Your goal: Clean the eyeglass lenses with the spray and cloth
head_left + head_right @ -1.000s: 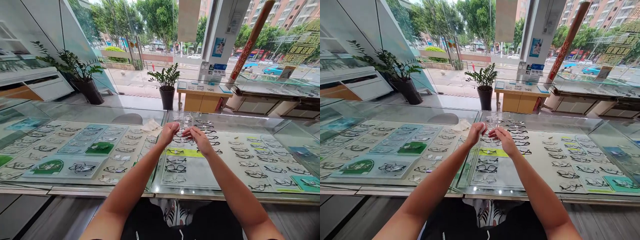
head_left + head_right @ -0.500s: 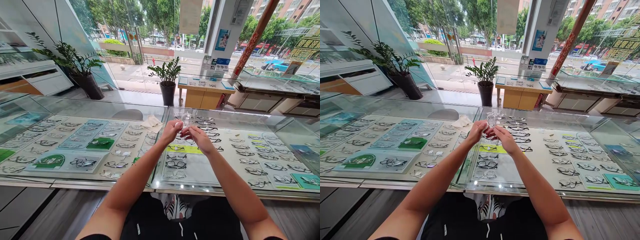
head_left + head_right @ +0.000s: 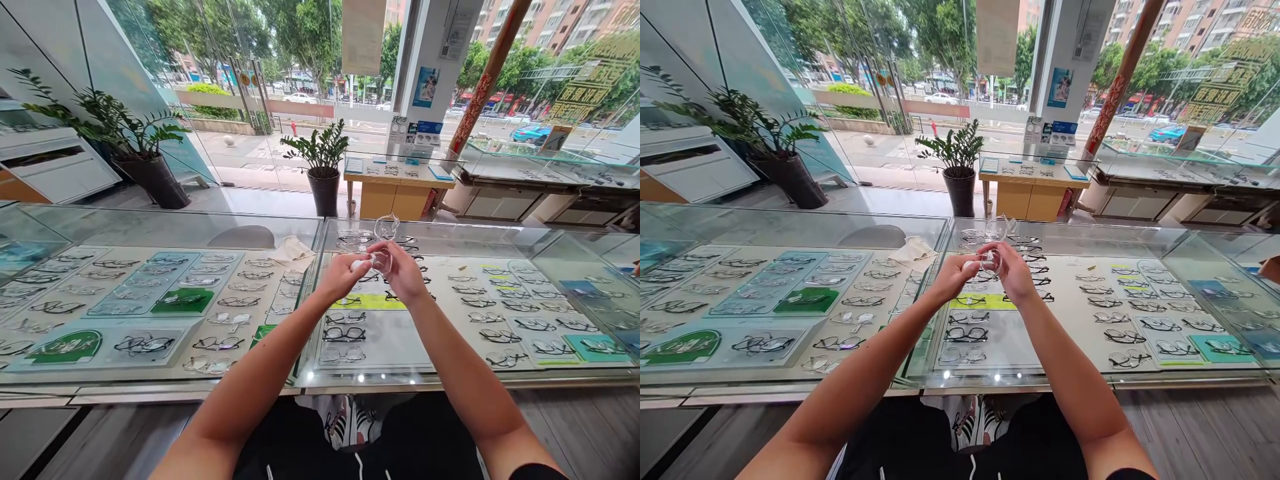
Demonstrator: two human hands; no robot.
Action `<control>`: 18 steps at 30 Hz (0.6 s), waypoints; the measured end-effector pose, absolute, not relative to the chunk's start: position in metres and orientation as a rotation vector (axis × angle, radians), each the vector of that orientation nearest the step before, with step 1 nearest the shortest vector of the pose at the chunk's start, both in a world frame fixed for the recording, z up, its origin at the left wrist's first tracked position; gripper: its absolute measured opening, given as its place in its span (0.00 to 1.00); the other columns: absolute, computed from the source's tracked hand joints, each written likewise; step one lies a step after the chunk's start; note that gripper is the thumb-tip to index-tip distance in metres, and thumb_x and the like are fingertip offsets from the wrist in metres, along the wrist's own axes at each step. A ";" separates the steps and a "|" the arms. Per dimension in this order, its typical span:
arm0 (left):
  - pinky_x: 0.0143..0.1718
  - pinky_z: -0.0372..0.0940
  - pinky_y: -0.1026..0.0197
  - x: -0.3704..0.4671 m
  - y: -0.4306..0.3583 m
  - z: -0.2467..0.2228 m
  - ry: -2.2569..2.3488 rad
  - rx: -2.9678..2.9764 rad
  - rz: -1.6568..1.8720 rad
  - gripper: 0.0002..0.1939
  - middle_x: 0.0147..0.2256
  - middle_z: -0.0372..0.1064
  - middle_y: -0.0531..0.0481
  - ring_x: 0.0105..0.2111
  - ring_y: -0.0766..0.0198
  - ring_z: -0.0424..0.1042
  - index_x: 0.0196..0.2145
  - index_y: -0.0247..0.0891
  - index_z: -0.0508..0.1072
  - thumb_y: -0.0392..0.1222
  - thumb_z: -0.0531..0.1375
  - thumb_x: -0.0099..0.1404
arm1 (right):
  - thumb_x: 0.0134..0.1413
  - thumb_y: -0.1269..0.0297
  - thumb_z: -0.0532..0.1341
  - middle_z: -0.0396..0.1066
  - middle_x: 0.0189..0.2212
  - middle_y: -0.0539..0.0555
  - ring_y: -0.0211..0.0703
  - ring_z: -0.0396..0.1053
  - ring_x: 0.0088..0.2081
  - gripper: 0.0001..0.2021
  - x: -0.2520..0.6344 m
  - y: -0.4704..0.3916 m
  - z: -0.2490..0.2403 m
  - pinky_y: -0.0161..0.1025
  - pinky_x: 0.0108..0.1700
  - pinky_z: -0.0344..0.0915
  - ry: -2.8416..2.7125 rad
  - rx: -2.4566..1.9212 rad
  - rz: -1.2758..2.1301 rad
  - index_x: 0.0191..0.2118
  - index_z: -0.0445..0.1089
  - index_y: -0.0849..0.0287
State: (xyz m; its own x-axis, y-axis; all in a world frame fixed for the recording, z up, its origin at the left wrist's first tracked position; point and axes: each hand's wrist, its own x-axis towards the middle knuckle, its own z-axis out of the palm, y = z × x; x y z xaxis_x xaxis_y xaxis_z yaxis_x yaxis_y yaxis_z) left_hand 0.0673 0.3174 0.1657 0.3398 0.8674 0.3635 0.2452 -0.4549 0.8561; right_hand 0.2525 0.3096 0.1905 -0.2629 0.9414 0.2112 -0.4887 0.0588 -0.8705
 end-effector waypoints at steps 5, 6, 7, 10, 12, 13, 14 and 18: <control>0.31 0.51 0.59 0.060 0.324 0.169 0.971 1.845 1.271 0.33 0.24 0.56 0.55 0.27 0.64 0.56 0.24 0.40 0.60 0.72 0.55 0.71 | 0.65 0.45 0.68 0.81 0.44 0.53 0.44 0.78 0.44 0.15 0.253 0.310 0.190 0.40 0.45 0.75 -1.122 -0.569 1.527 0.39 0.81 0.52; 0.32 0.53 0.59 0.054 0.328 0.170 1.024 1.834 1.337 0.32 0.24 0.57 0.54 0.27 0.64 0.57 0.24 0.41 0.61 0.71 0.56 0.71 | 0.66 0.45 0.67 0.81 0.45 0.53 0.46 0.79 0.46 0.16 0.254 0.310 0.190 0.41 0.46 0.75 -1.132 -0.575 1.523 0.40 0.80 0.52; 0.32 0.55 0.58 0.046 0.333 0.171 1.101 1.812 1.417 0.31 0.25 0.59 0.54 0.28 0.63 0.59 0.25 0.41 0.62 0.70 0.56 0.71 | 0.66 0.44 0.66 0.81 0.46 0.54 0.47 0.79 0.47 0.16 0.254 0.310 0.190 0.42 0.47 0.75 -1.146 -0.585 1.516 0.40 0.80 0.51; 0.35 0.60 0.57 0.011 0.355 0.169 1.465 1.606 1.709 0.23 0.27 0.62 0.53 0.29 0.61 0.63 0.29 0.42 0.64 0.62 0.59 0.72 | 0.67 0.43 0.64 0.81 0.47 0.55 0.51 0.79 0.50 0.17 0.255 0.310 0.190 0.46 0.50 0.74 -1.186 -0.618 1.491 0.41 0.80 0.51; 0.39 0.64 0.57 -0.017 0.370 0.165 1.800 1.390 1.803 0.13 0.31 0.68 0.51 0.33 0.60 0.68 0.34 0.42 0.68 0.52 0.60 0.73 | 0.67 0.43 0.64 0.81 0.48 0.55 0.52 0.79 0.50 0.16 0.256 0.309 0.189 0.47 0.50 0.74 -1.190 -0.631 1.483 0.41 0.79 0.50; 0.41 0.66 0.57 -0.031 0.376 0.161 1.974 1.258 1.778 0.07 0.35 0.71 0.49 0.36 0.59 0.71 0.39 0.42 0.69 0.47 0.60 0.73 | 0.67 0.44 0.64 0.81 0.48 0.55 0.53 0.78 0.50 0.16 0.256 0.309 0.189 0.47 0.50 0.74 -1.187 -0.632 1.480 0.40 0.80 0.50; 0.44 0.67 0.57 -0.045 0.382 0.157 2.118 1.123 1.725 0.05 0.40 0.74 0.47 0.40 0.58 0.74 0.44 0.42 0.70 0.43 0.58 0.73 | 0.67 0.44 0.64 0.81 0.48 0.55 0.53 0.78 0.50 0.15 0.256 0.308 0.189 0.47 0.50 0.74 -1.181 -0.631 1.478 0.40 0.80 0.50; 0.49 0.70 0.52 -0.087 0.391 0.138 2.360 0.860 1.600 0.18 0.54 0.75 0.34 0.50 0.51 0.78 0.59 0.37 0.65 0.35 0.50 0.75 | 0.67 0.47 0.65 0.80 0.47 0.56 0.52 0.78 0.50 0.14 0.256 0.308 0.189 0.47 0.51 0.73 -1.167 -0.630 1.481 0.40 0.81 0.51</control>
State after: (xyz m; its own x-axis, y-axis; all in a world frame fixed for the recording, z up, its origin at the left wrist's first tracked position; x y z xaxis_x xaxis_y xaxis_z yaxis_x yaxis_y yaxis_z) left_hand -0.0866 0.3906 0.1383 -0.8211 0.5420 0.1790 0.3668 0.2608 0.8930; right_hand 0.2564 0.3076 0.1892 -0.2642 0.9424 0.2051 -0.4195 0.0793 -0.9043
